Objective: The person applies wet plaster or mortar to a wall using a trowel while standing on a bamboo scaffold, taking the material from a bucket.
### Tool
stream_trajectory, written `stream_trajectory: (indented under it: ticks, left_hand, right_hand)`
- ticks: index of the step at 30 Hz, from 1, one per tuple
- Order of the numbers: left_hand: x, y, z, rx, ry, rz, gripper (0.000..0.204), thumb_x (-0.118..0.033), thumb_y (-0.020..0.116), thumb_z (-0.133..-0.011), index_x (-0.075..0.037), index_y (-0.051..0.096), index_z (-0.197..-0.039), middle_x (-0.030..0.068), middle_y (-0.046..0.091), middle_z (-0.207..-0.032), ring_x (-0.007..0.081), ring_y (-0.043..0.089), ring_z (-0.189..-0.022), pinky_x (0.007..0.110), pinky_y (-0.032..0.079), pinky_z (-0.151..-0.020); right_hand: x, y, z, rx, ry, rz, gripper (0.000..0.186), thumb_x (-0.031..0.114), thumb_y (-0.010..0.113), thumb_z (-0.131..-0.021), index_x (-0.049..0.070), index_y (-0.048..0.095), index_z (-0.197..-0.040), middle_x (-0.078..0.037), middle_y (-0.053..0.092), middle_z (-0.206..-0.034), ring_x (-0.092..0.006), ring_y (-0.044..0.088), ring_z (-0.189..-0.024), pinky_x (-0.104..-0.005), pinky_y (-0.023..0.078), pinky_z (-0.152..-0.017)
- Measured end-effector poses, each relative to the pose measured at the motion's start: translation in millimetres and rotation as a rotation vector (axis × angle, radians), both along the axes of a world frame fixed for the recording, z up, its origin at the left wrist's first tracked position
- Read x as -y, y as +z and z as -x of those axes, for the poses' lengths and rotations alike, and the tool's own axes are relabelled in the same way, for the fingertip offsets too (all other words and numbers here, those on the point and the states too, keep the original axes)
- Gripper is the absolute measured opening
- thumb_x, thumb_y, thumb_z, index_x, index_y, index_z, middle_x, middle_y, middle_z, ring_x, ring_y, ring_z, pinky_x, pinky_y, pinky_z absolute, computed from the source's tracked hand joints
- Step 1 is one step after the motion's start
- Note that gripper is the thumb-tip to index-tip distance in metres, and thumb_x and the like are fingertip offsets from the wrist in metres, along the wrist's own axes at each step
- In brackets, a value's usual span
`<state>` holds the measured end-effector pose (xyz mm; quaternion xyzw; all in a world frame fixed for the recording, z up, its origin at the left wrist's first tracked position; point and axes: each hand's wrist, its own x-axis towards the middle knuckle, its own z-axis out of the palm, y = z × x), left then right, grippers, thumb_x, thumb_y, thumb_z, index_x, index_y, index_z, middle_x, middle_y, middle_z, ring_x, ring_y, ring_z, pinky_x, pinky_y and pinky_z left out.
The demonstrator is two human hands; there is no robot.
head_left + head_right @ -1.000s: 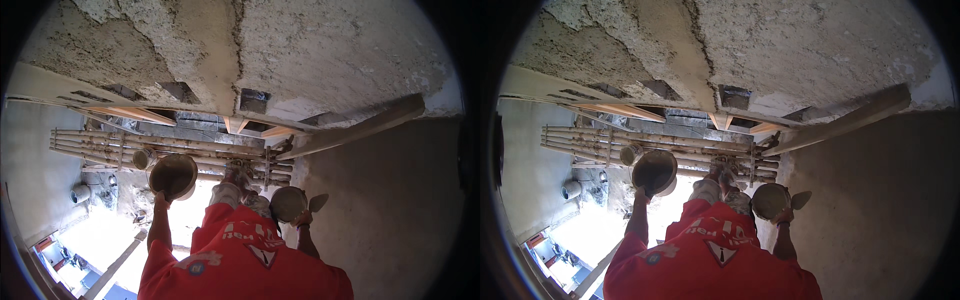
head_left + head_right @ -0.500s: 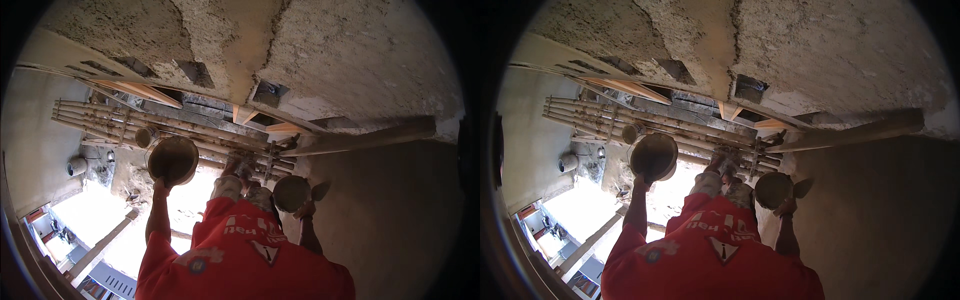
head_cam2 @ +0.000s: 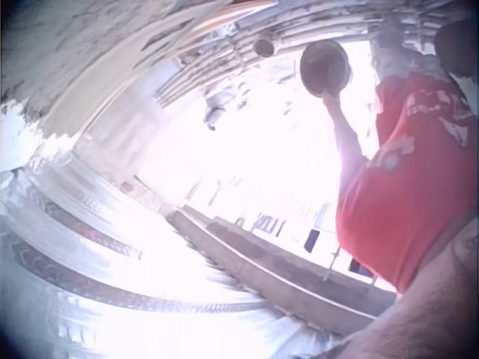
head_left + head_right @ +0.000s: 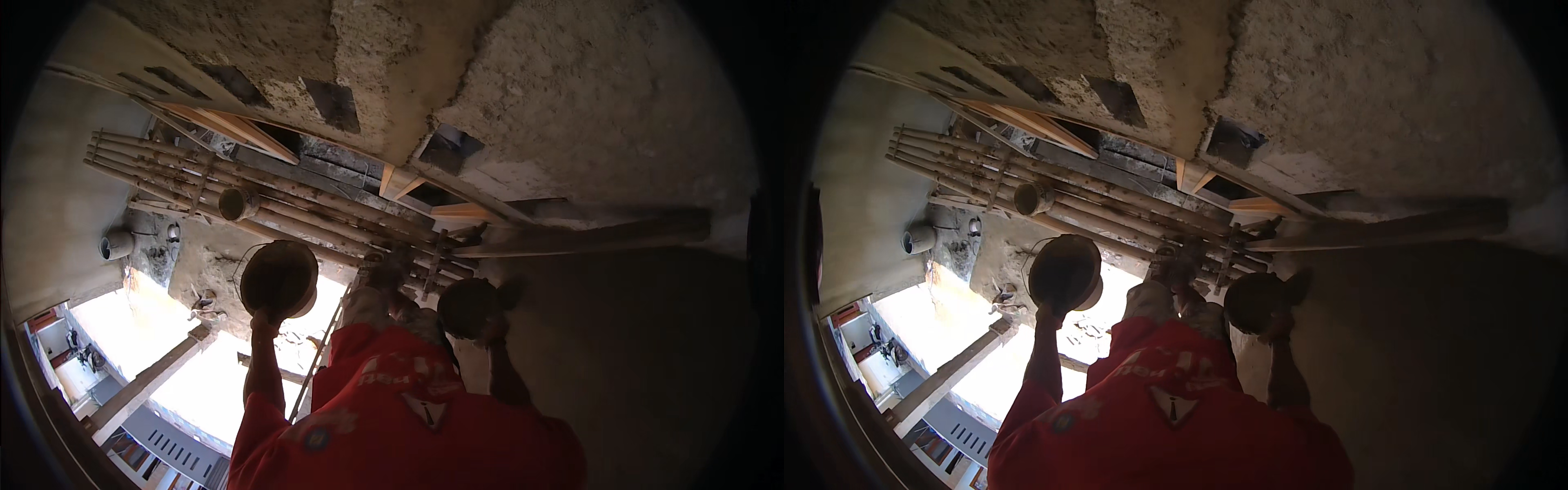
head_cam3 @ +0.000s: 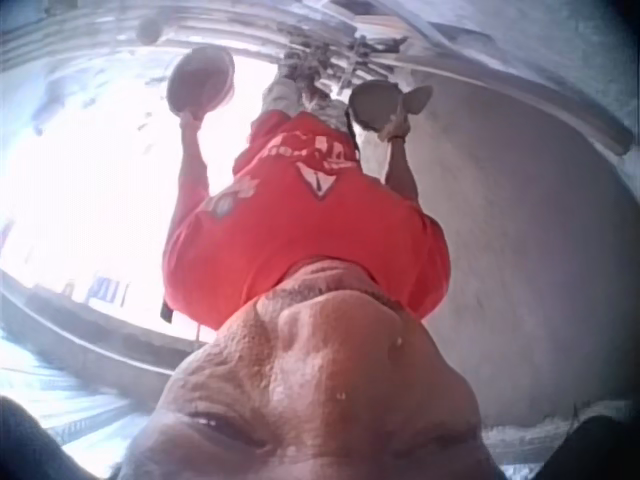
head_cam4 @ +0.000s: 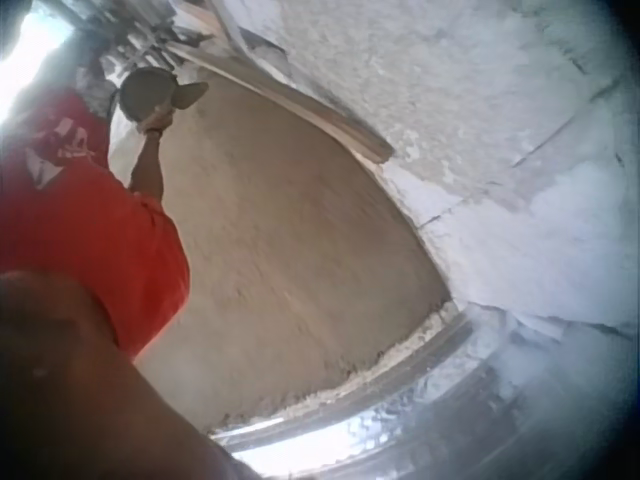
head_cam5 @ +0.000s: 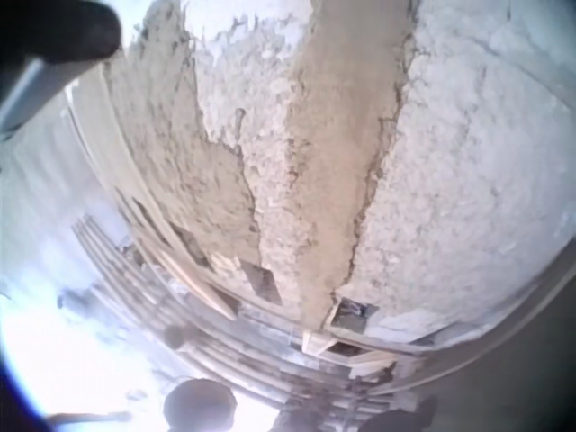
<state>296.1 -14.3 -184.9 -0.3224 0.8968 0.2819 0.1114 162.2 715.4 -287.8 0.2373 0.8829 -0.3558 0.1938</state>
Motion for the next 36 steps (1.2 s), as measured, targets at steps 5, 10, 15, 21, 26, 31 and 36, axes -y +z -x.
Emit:
stream_trajectory:
  ticks: [5, 10, 15, 21, 26, 31, 36]
  left_hand:
    - [-20, -13, -21, 0.058, 0.327, -0.299, 0.063, -0.038, 0.085, -0.065, -0.005, 0.061, -0.113, 0.0216, 0.066, -0.101, 0.0386, 0.063, -0.097, 0.045, 0.052, -0.082]
    - [-28, 6, -39, 0.106, 0.133, 0.024, 0.056, -0.041, 0.083, -0.064, -0.008, 0.062, -0.104, 0.0190, 0.066, -0.096, 0.0395, 0.062, -0.095, 0.045, 0.051, -0.081]
    - [-49, -5, -71, 0.077, 0.322, -0.103, 0.050, -0.038, 0.079, -0.069, -0.008, 0.062, -0.105, 0.0169, 0.067, -0.091, 0.0359, 0.065, -0.090, 0.043, 0.051, -0.077]
    - [-51, -3, -67, 0.230, 0.295, -0.044, 0.046, -0.042, 0.077, -0.067, -0.012, 0.069, -0.101, 0.0178, 0.068, -0.094, 0.0377, 0.064, -0.094, 0.046, 0.051, -0.078]
    - [-65, -13, -95, -0.104, 0.363, -0.062, 0.041, -0.030, 0.078, -0.071, -0.009, 0.067, -0.105, 0.0194, 0.068, -0.092, 0.0383, 0.065, -0.091, 0.045, 0.052, -0.076]
    - [-72, -49, -116, -0.254, 0.326, 0.106, 0.040, -0.036, 0.081, -0.064, -0.009, 0.066, -0.089, 0.0146, 0.064, -0.076, 0.0364, 0.063, -0.073, 0.045, 0.051, -0.064]
    - [-72, -58, -143, -0.092, 0.296, 0.139, 0.038, -0.035, 0.079, -0.066, -0.009, 0.066, -0.090, 0.0164, 0.066, -0.077, 0.0358, 0.066, -0.075, 0.044, 0.052, -0.067]
  right_hand:
    - [25, 24, 27, 0.089, -0.153, 0.193, 0.041, 0.012, 0.053, -0.087, 0.006, 0.054, -0.128, -0.013, 0.062, -0.114, -0.0266, 0.061, -0.100, -0.0368, 0.050, -0.086]
    - [89, 94, 70, 0.141, 0.080, 0.210, 0.042, 0.035, 0.048, -0.098, 0.007, 0.055, -0.129, -0.005, 0.062, -0.099, -0.0157, 0.060, -0.086, -0.0314, 0.049, -0.076]
    - [103, 69, 106, 0.082, 0.430, -0.020, 0.043, 0.032, 0.050, -0.095, 0.008, 0.052, -0.130, -0.008, 0.061, -0.101, -0.0203, 0.060, -0.091, -0.0341, 0.048, -0.080]
    - [114, 47, 133, 0.048, 0.711, -0.266, 0.046, 0.029, 0.052, -0.092, 0.008, 0.050, -0.132, -0.012, 0.061, -0.105, -0.0257, 0.059, -0.096, -0.0374, 0.047, -0.085]
    - [141, 42, 159, 0.042, 0.937, -0.461, 0.048, 0.026, 0.053, -0.089, 0.008, 0.047, -0.134, -0.015, 0.061, -0.107, -0.0302, 0.059, -0.100, -0.0401, 0.046, -0.089]
    - [170, 60, 189, 0.124, 0.855, -0.374, 0.050, 0.025, 0.056, -0.086, 0.008, 0.047, -0.132, -0.018, 0.061, -0.107, -0.0337, 0.058, -0.103, -0.0426, 0.046, -0.091]
    - [227, 116, 208, 0.184, 0.433, 0.020, 0.043, 0.031, 0.058, -0.086, 0.005, 0.054, -0.119, -0.022, 0.061, -0.103, -0.0342, 0.058, -0.105, -0.0435, 0.047, -0.089]
